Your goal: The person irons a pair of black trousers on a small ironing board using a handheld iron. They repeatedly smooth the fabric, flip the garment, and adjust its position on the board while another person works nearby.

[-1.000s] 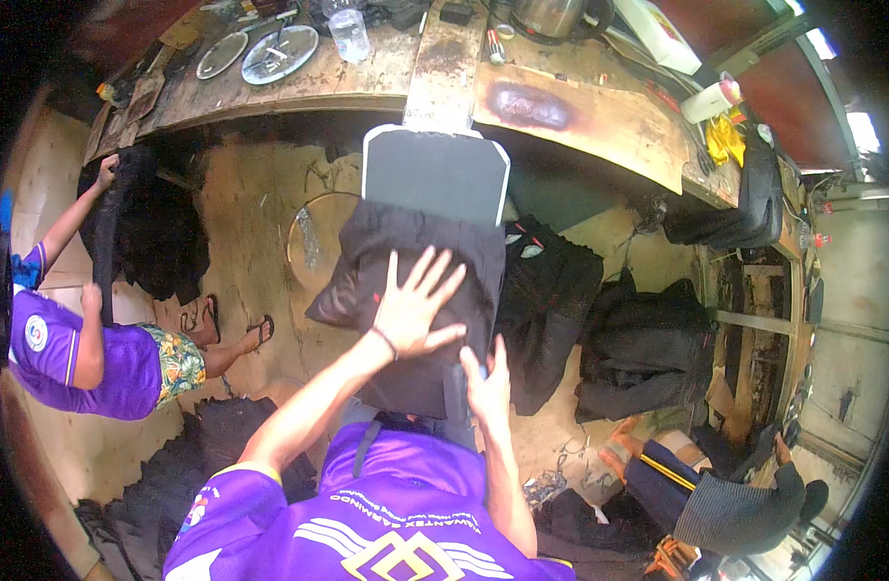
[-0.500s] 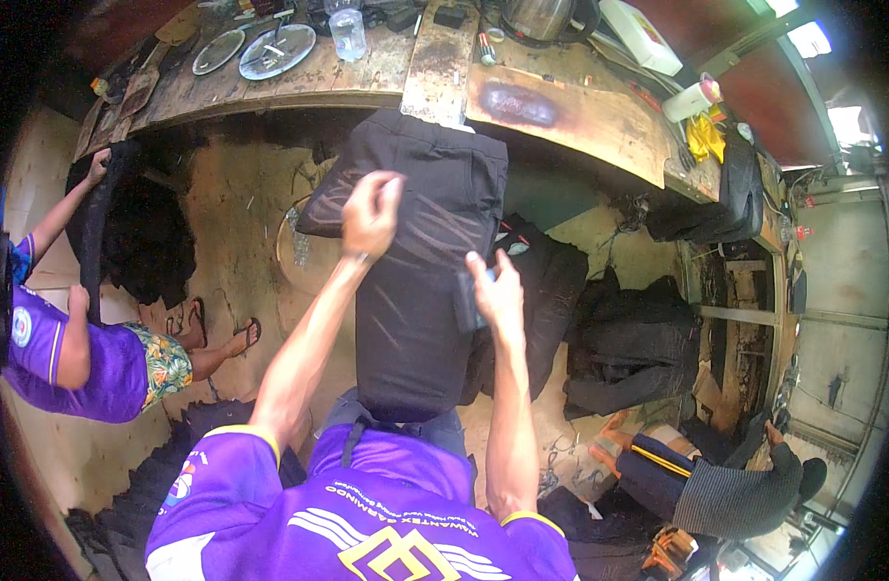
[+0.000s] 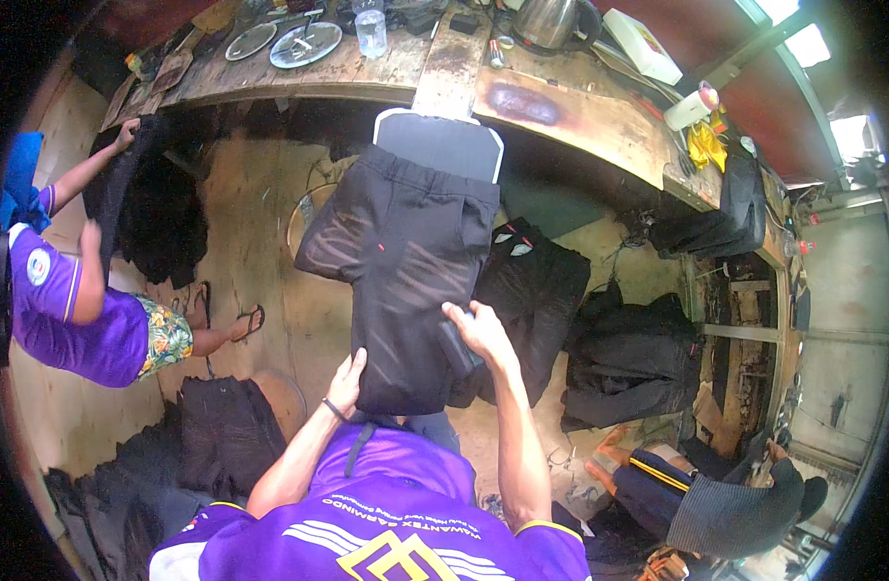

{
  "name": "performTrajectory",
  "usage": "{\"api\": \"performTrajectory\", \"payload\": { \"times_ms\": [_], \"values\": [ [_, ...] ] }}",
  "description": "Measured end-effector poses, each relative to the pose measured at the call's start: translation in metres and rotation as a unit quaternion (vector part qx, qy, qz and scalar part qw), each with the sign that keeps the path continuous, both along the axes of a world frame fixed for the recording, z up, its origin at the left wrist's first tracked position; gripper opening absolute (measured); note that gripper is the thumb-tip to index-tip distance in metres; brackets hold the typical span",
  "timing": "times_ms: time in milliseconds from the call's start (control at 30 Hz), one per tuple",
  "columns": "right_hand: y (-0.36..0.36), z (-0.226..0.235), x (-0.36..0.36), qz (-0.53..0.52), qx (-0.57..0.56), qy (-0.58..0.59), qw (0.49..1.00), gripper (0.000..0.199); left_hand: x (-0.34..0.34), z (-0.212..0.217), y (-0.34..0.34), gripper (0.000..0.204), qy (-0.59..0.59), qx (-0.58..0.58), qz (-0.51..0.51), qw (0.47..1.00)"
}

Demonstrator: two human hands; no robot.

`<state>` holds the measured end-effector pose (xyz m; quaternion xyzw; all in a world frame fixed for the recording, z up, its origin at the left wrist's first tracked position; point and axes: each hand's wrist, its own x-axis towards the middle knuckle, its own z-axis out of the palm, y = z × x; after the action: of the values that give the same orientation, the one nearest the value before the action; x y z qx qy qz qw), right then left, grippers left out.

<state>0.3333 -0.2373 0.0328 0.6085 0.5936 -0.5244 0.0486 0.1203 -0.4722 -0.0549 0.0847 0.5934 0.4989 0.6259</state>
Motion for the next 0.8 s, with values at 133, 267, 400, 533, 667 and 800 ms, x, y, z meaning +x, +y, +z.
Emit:
{"api": "performTrajectory", "payload": {
  "times_ms": [133,267,400,533,667,800],
  "values": [
    [0.003,0.0,0.018,0.074,-0.008,-0.015,0.997,0.085,-0.043,0.007,0.02,0.08,-0.182,-0.05,0.02,0.982],
    [0.028,-0.016,0.027,0.167,0.039,0.024,0.985,0.066,-0.075,0.002,0.111,0.085,-0.071,0.005,-0.032,0.997],
    [0.059,-0.025,0.026,0.12,0.008,0.012,0.993,0.056,-0.056,0.017,0.155,0.091,0.27,0.015,-0.03,0.962],
    [0.114,-0.022,0.012,0.104,0.072,0.016,0.992,0.052,-0.083,0.023,0.229,0.101,0.292,-0.057,-0.081,0.951],
    [0.188,-0.029,-0.008,0.089,0.116,-0.008,0.989,0.053,-0.113,0.001,0.319,0.103,0.399,-0.034,-0.03,0.916],
    [0.213,-0.022,-0.015,0.146,0.058,-0.051,0.986,0.061,-0.118,-0.001,0.343,0.11,0.403,-0.083,-0.04,0.911]
  ]
}}
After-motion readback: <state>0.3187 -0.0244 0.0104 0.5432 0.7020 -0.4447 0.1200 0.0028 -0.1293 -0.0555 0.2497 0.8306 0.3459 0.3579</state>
